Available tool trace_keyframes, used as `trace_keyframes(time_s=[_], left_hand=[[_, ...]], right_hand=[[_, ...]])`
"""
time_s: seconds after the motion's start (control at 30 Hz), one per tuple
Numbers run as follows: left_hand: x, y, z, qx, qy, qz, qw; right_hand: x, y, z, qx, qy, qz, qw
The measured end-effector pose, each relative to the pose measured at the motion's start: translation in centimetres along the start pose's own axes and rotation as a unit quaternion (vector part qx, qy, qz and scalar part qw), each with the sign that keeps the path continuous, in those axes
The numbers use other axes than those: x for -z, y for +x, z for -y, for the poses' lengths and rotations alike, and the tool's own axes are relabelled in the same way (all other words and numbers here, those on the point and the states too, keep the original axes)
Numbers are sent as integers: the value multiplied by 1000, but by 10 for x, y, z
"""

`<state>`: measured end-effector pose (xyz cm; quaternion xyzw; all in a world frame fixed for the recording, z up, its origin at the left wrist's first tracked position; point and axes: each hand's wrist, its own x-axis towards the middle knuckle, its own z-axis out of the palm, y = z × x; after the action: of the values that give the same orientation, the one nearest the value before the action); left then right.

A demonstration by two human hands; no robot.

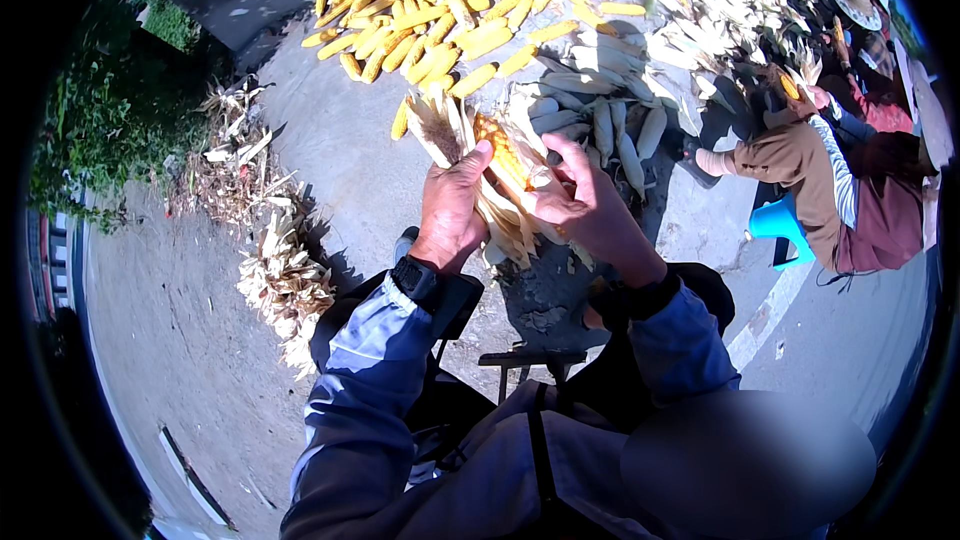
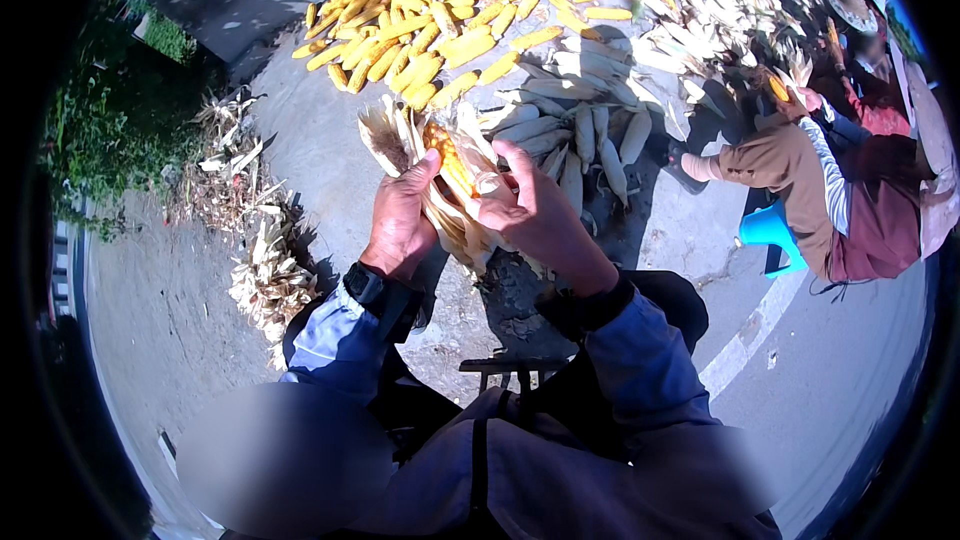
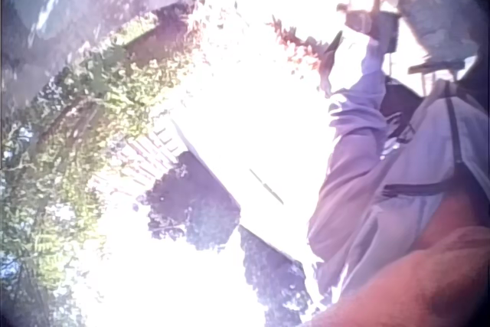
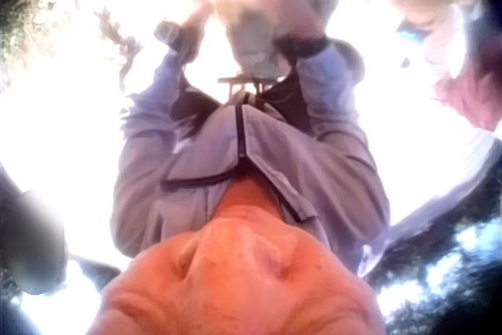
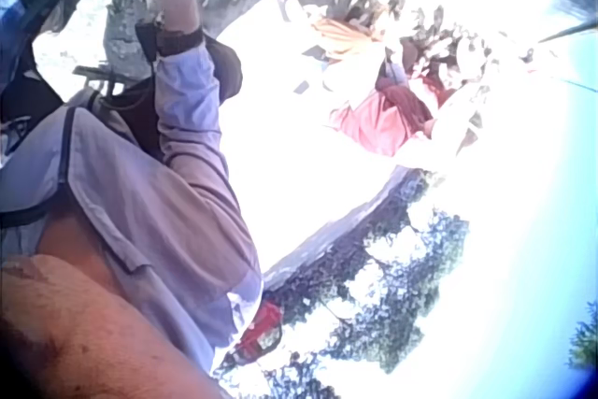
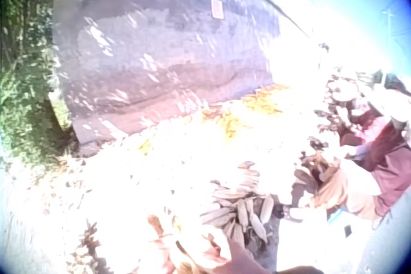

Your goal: The person sits outdoors and shucks corn cobs by hand. They pull back the husks to reveal the kernels and discard the husks to the side. The shucked corn is placed in a pile on the ground.

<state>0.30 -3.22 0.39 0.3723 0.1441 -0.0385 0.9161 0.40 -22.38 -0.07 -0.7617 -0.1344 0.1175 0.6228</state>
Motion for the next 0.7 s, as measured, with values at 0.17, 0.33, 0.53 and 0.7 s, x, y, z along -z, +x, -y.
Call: trace_keyframes(time_s=[0.17, 0.33, 0.53, 0.7], left_hand=[[4, 0, 1, -30, 24, 8, 999], [0, 1, -3, -53, 82, -50, 994], [8, 2, -5, -79, 143, -67, 984], [-1, -5, -4, -89, 120, -52, 987]], right_hand=[[-5, 2, 12, -65, 78, 62, 993], [10, 0, 27, -115, 126, 40, 985], [0, -8, 40, -154, 426, 58, 890], [-21, -7, 27, -184, 500, 122, 837]])
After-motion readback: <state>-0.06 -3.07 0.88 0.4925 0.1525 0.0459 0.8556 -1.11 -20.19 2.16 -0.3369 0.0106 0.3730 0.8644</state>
